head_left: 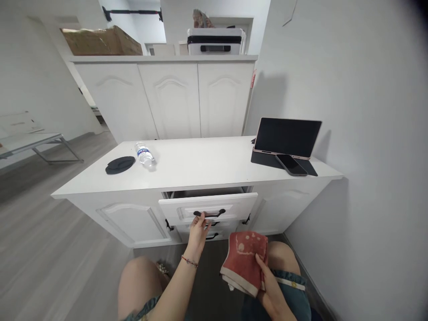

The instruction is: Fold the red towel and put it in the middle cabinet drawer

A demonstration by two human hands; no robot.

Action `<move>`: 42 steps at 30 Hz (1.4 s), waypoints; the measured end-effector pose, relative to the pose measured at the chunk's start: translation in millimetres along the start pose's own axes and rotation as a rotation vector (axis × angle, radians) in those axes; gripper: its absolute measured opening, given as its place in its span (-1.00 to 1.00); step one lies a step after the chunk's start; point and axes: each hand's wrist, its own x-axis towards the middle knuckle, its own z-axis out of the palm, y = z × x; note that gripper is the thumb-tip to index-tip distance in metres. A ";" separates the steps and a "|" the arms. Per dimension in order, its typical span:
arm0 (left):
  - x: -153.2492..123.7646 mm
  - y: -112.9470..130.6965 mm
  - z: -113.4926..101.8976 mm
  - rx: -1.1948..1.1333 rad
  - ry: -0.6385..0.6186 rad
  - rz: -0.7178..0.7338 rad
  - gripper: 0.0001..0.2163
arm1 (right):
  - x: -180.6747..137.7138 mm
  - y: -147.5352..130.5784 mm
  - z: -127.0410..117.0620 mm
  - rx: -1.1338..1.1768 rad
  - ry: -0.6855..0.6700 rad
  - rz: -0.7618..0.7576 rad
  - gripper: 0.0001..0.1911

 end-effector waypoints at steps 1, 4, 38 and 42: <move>-3.3 -0.8 -1.1 0.003 0.000 0.001 -0.71 | -6.3 -7.9 4.7 0.020 0.021 -0.022 -0.56; -12.9 -4.6 -5.1 0.006 0.005 0.013 -0.69 | -25.9 -34.5 18.6 0.019 0.031 -0.116 -0.48; -106.9 -50.5 -52.5 0.039 0.179 0.025 -0.78 | -1.2 -143.3 233.4 -1.795 -1.070 -1.291 -0.67; -115.6 -53.6 -55.3 0.014 0.262 -0.004 -0.75 | 8.9 -88.6 226.3 -2.041 -1.285 -1.502 -0.68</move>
